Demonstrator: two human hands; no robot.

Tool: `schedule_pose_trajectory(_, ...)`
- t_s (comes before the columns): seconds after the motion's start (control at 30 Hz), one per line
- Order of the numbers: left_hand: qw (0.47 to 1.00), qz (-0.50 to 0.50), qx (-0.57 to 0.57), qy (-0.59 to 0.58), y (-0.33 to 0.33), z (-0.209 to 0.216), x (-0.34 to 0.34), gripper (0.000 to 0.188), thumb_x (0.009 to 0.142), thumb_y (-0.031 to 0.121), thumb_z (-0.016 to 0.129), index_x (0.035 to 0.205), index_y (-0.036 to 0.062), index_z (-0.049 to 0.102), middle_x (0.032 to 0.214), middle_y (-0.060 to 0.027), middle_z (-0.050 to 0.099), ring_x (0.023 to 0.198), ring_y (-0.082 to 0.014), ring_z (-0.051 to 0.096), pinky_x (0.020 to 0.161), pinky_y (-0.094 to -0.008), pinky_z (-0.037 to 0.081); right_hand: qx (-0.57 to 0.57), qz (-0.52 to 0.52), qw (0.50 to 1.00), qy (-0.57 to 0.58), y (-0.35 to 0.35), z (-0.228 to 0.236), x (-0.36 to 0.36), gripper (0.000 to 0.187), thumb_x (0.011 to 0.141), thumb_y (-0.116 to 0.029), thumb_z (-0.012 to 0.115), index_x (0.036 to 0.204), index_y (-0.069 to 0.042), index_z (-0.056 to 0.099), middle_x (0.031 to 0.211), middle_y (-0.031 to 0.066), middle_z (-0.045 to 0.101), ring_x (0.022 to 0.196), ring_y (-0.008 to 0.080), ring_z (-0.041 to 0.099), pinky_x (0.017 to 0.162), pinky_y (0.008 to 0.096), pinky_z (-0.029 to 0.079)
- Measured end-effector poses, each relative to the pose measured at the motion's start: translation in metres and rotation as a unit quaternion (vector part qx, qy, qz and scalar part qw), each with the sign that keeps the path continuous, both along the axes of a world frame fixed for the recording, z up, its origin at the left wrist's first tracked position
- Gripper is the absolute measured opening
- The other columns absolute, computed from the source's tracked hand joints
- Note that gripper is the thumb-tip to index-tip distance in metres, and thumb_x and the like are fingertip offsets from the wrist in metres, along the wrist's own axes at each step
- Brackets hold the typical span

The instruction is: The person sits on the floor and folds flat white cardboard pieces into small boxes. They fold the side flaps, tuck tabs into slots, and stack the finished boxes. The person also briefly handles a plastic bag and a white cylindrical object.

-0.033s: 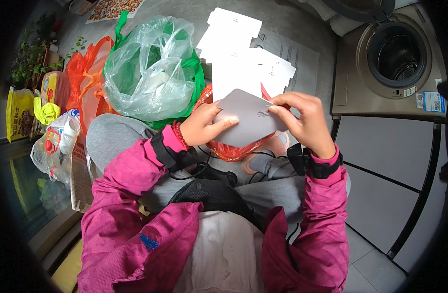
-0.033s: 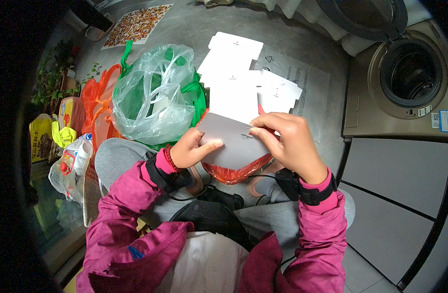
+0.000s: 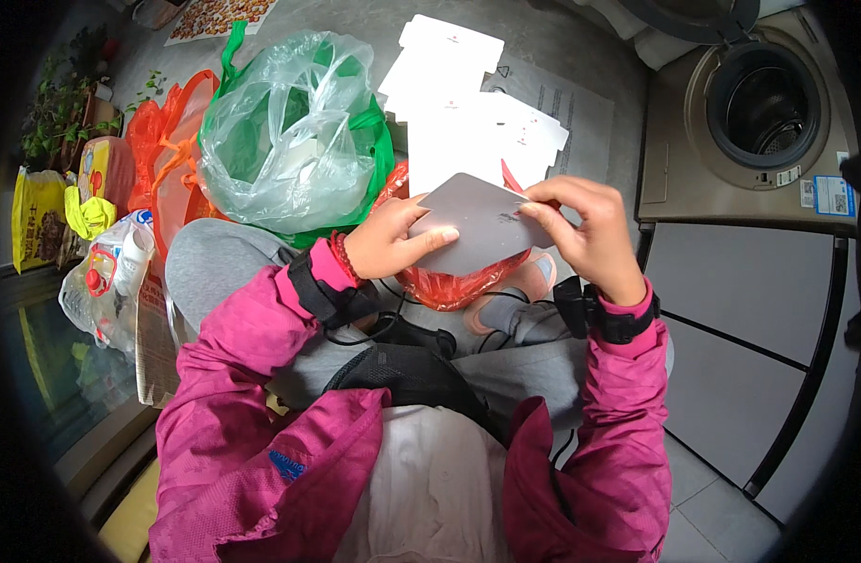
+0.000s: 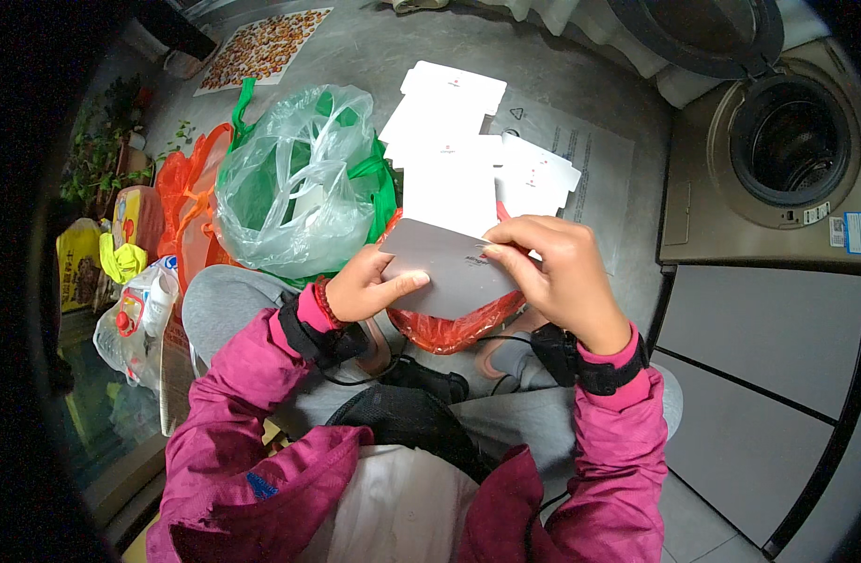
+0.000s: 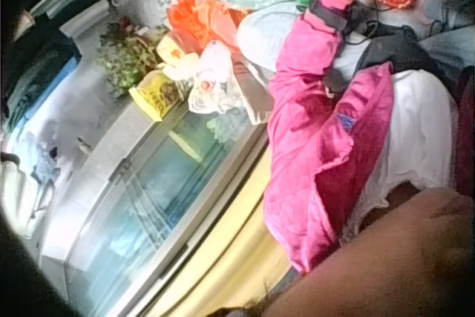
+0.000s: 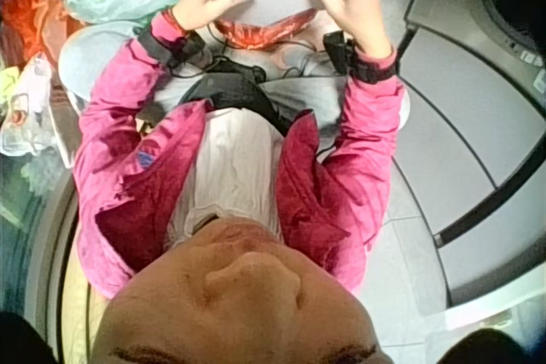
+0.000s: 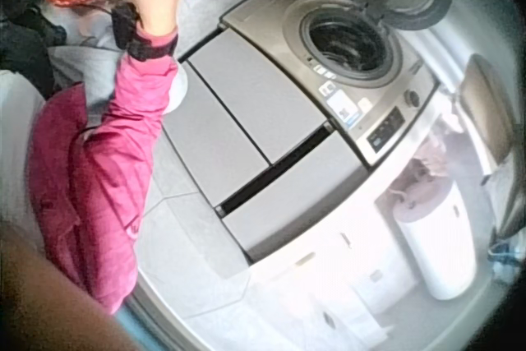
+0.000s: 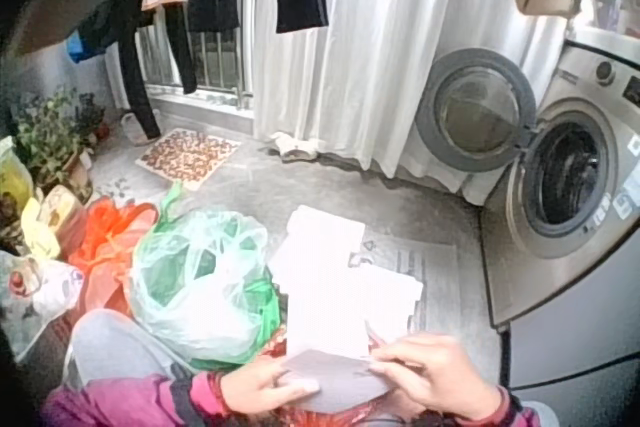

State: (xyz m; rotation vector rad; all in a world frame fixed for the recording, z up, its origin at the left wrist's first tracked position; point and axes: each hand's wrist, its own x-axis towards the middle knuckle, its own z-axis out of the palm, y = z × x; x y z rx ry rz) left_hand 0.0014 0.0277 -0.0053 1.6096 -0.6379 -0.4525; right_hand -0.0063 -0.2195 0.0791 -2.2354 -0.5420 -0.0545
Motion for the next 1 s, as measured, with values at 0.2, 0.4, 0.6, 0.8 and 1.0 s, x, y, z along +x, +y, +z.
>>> schedule_pose_trajectory(0.2, 0.996, -0.019, 0.079, -0.035, 0.008, 0.0, 0.002, 0.026, 0.089, 0.021, 0.063, 0.101, -0.0015, 0.065, 0.076, -0.0163, 0.064, 0.066, -0.0253, 0.064, 0.064, -0.0319, 0.05, -0.008, -0.004, 1.0, -0.014, -0.005, 0.005, -0.003, 0.011, 0.079, -0.006, 0.07, 0.088, -0.001, 0.068, 0.079, 0.0123, 0.068, 0.067, 0.0237, 0.065, 0.061, 0.0315, 0.05)
schedule_pose_trajectory(0.4, 0.977, 0.027, 0.152, -0.148, 0.005, 0.0, -0.001, 0.021, 0.085, 0.014, 0.062, 0.103, 0.0042, 0.064, 0.083, -0.0161, 0.065, 0.072, -0.0324, 0.064, 0.063, -0.0373, 0.05, 0.022, -0.074, 0.994, -0.074, 0.013, -0.002, -0.006, 0.025, 0.075, -0.008, 0.074, 0.097, 0.001, 0.066, 0.092, 0.013, 0.068, 0.087, 0.0239, 0.065, 0.078, 0.0331, 0.05)
schedule_pose_trajectory(0.6, 0.965, 0.058, 0.149, -0.207, -0.008, 0.001, -0.012, 0.027, 0.083, 0.007, 0.058, 0.109, 0.009, 0.062, 0.094, -0.012, 0.067, 0.083, -0.0322, 0.065, 0.07, -0.0397, 0.051, 0.075, -0.101, 0.988, -0.084, 0.049, -0.017, -0.018, 0.028, 0.072, -0.011, 0.077, 0.093, -0.001, 0.063, 0.09, 0.0107, 0.066, 0.087, 0.0249, 0.063, 0.084, 0.0342, 0.046)
schedule_pose_trajectory(0.8, 0.97, 0.039, 0.158, -0.183, -0.006, 0.002, -0.014, 0.029, 0.083, 0.008, 0.059, 0.112, 0.0087, 0.06, 0.094, -0.0127, 0.067, 0.081, -0.033, 0.065, 0.069, -0.0402, 0.051, 0.108, -0.102, 0.985, -0.083, 0.054, -0.021, -0.02, 0.023, 0.069, -0.009, 0.077, 0.086, -0.003, 0.062, 0.083, 0.0087, 0.065, 0.078, 0.0255, 0.062, 0.076, 0.0336, 0.046)
schedule_pose_trajectory(1.0, 0.97, 0.084, 0.131, -0.188, -0.007, 0.001, -0.014, 0.029, 0.082, 0.005, 0.058, 0.111, 0.0078, 0.061, 0.087, -0.0134, 0.066, 0.077, -0.0335, 0.064, 0.066, -0.0398, 0.051, 0.059, -0.101, 0.979, -0.166, 0.052, -0.017, -0.019, 0.046, 0.068, -0.012, 0.079, 0.108, 0.0, 0.062, 0.106, 0.0167, 0.065, 0.099, 0.0326, 0.062, 0.092, 0.0412, 0.046)
